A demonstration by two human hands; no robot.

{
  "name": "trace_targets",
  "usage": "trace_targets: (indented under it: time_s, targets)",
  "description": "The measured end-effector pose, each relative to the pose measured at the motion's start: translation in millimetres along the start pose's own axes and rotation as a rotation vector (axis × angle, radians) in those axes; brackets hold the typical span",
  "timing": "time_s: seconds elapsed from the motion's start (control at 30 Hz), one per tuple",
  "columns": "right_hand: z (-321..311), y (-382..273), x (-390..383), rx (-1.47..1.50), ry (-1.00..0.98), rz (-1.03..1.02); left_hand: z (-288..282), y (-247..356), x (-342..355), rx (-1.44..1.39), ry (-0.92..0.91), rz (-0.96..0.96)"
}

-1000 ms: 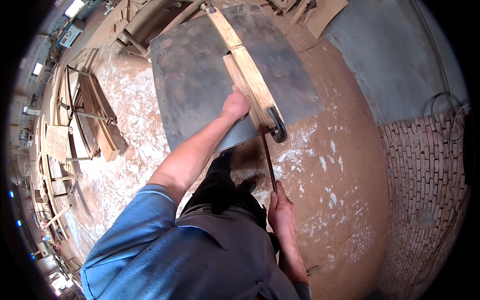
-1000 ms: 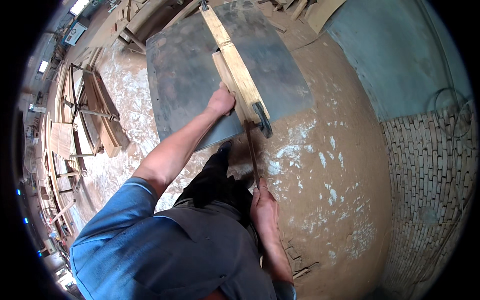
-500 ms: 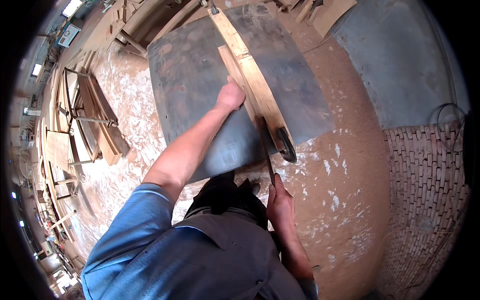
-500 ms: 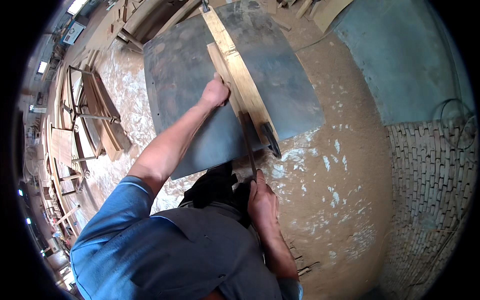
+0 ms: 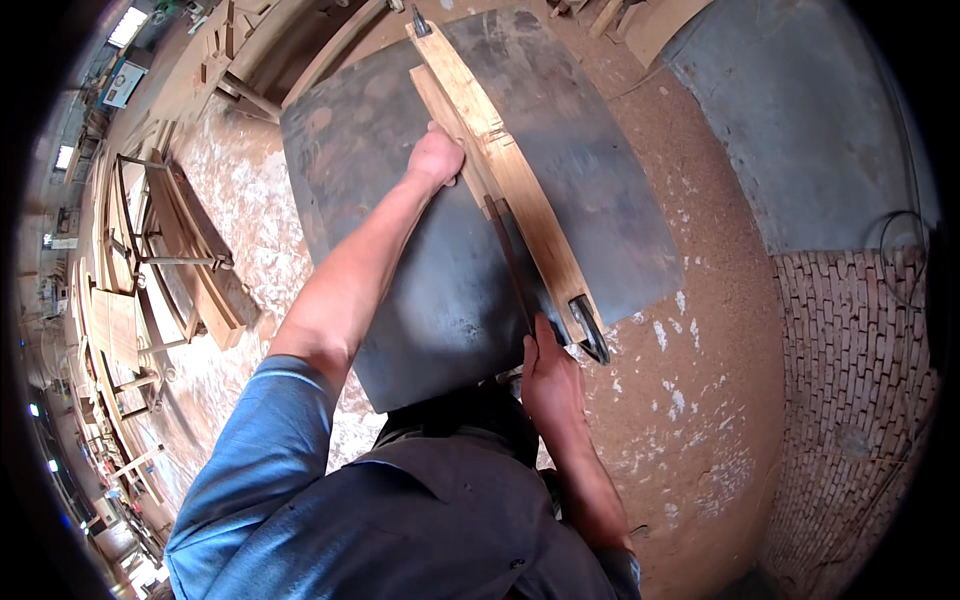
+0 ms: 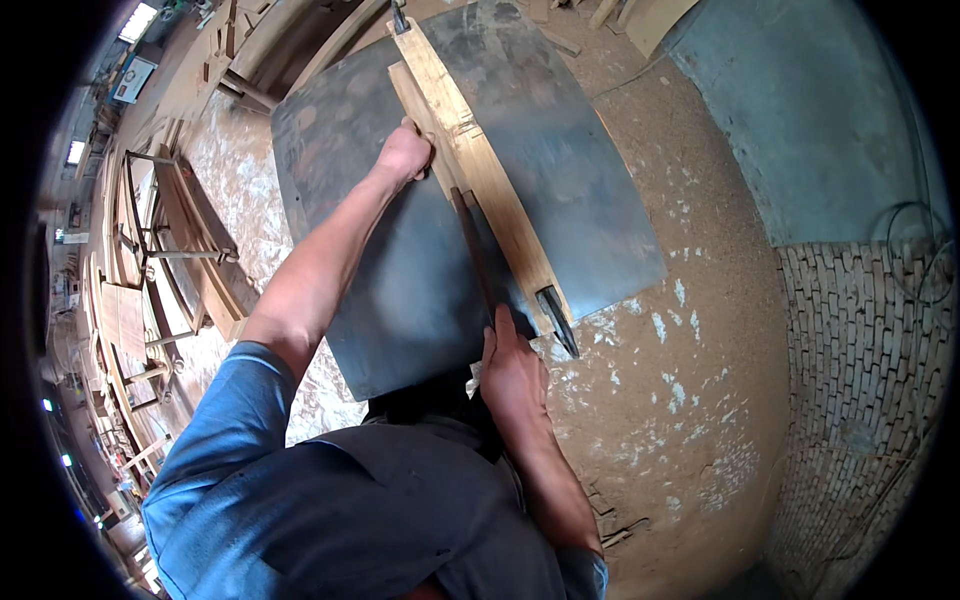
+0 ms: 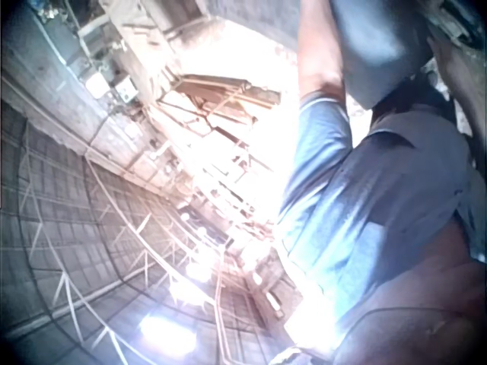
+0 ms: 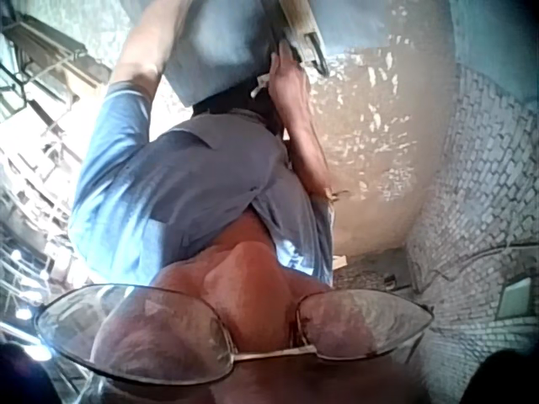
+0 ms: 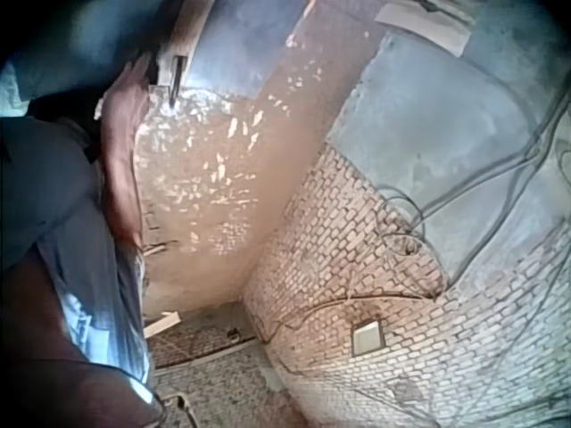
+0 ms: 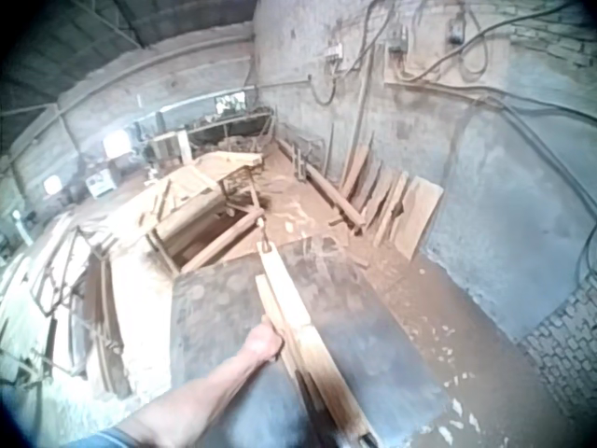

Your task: The person repeatedly picks up wooden planks from a pile, places them on a workbench, and cuts them into smaller pieces using a hand saw. The person also uses a hammer to split a larger plank before sawing. The cut pieces are placed back onto the pile.

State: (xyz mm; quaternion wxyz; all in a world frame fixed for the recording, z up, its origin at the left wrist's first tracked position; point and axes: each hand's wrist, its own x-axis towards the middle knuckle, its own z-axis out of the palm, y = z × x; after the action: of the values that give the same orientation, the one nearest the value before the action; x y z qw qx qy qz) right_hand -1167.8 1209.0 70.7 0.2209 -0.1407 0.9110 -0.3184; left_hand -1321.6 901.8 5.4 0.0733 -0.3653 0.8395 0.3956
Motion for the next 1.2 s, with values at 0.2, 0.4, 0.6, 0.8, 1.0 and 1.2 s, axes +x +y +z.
trace_targets:
  time_s: [0.2,0.4,0.6,0.8,1.0,1.2]
  targets:
    - [2.1,-32.4,36.9,0.008,-0.039,0.027,-20.9,-3.0,40.2,-0.02,0.03,0.019]
    - [19.5,-46.3,69.3,-0.076,-0.015,-0.026,-37.8,-4.5,76.8,-0.004,0.064,0.04]
    - [35.0,-64.7,119.2,-0.039,0.049,-0.142,-83.1,3.3,121.2,0.151,-0.012,0.012]
    - [47.0,-95.9,135.6,-0.018,-0.104,-0.258,-106.6,13.1,121.8,0.203,-0.031,-0.059]
    - [10.4,-35.0,10.9,0.426,-0.186,0.013,-153.2,-74.5,79.7,-0.646,-0.212,-0.052]
    - [-40.9,52.3,-86.6,0.755,0.169,0.215,-133.2,-53.9,-81.3,0.438,0.337,0.622]
